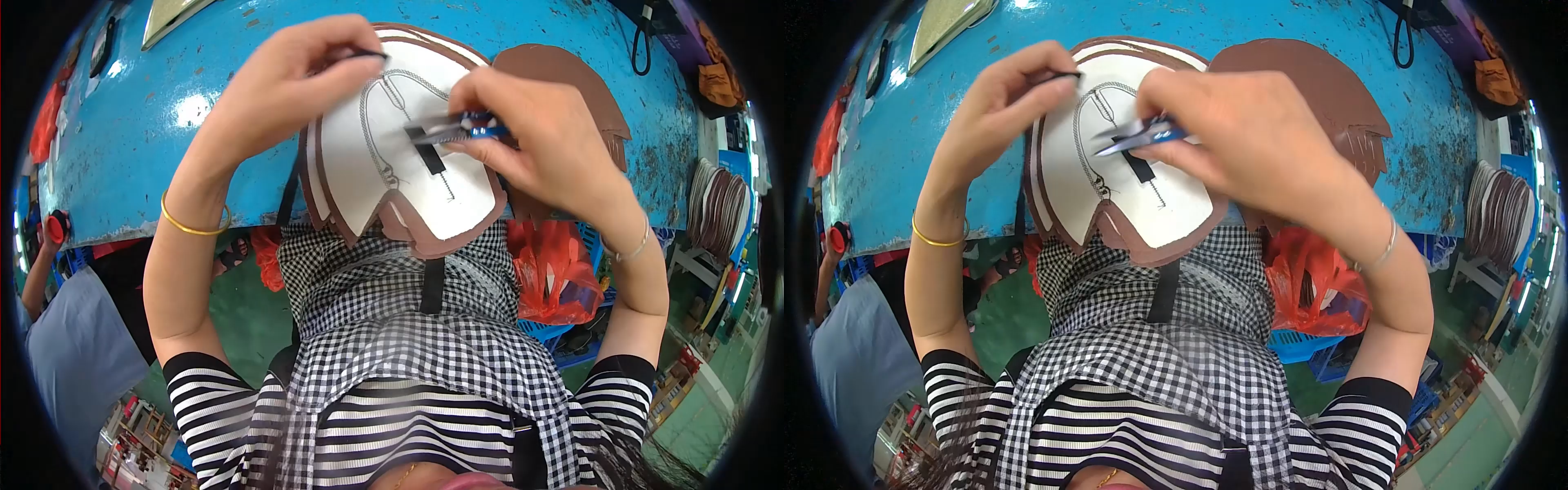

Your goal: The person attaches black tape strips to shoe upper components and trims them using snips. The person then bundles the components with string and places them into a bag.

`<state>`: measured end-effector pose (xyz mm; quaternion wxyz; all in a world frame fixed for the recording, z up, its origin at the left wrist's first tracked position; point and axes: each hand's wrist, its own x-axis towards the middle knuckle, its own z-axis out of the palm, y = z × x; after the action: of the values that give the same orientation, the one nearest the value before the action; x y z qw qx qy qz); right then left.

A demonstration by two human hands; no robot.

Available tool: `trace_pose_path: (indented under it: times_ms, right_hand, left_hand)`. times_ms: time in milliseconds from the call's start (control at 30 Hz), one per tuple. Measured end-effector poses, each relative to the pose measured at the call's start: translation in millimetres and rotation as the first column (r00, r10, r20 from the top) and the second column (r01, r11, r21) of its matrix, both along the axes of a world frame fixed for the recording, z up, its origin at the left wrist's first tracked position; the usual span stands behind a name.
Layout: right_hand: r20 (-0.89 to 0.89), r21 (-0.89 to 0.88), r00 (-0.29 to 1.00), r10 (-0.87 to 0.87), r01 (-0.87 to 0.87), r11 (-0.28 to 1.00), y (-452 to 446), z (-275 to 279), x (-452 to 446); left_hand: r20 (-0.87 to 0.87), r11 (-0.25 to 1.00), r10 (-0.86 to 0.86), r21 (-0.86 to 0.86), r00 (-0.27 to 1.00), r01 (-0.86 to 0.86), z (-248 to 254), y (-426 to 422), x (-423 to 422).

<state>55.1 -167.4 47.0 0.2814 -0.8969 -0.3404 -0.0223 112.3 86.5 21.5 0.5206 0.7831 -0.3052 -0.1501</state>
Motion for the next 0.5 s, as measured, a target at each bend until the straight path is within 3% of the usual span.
trace_pose_path:
  times_ms: [100,133,233,367,433,467,500]
  right_hand:
    - [0.212,-0.207,0.973,0.090,-0.046,0.977,22,-4,-27]
    - [0.302,-0.282,0.945,0.123,-0.035,0.959,30,-13,-36]
    - [0.374,-0.339,0.923,0.090,0.045,0.940,45,-19,-47]
    - [0.475,-0.318,0.879,0.042,0.128,0.939,47,-28,-42]
    - [0.269,-0.114,0.959,-0.085,0.119,0.986,39,-22,-30]
    - [0.042,0.030,0.984,-0.171,0.170,0.985,29,-23,-22]
    - [-0.197,0.311,0.963,-0.187,0.242,0.919,20,-28,-10]
  left_hand:
    - [-0.414,0.957,0.129,-0.185,0.901,-0.222,8,14,-6]
    - [-0.430,0.939,0.223,-0.147,0.875,-0.312,14,14,-11]
    - [-0.267,0.928,0.224,-0.235,0.937,-0.289,22,13,-23]
    - [-0.154,0.927,0.270,-0.225,0.950,-0.300,32,16,-35]
    - [-0.114,0.925,0.278,-0.236,0.954,-0.298,39,18,-39]
    - [-0.098,0.924,0.296,-0.225,0.950,-0.311,45,18,-40]
    - [-0.044,0.939,0.282,-0.193,0.958,-0.285,48,19,-40]
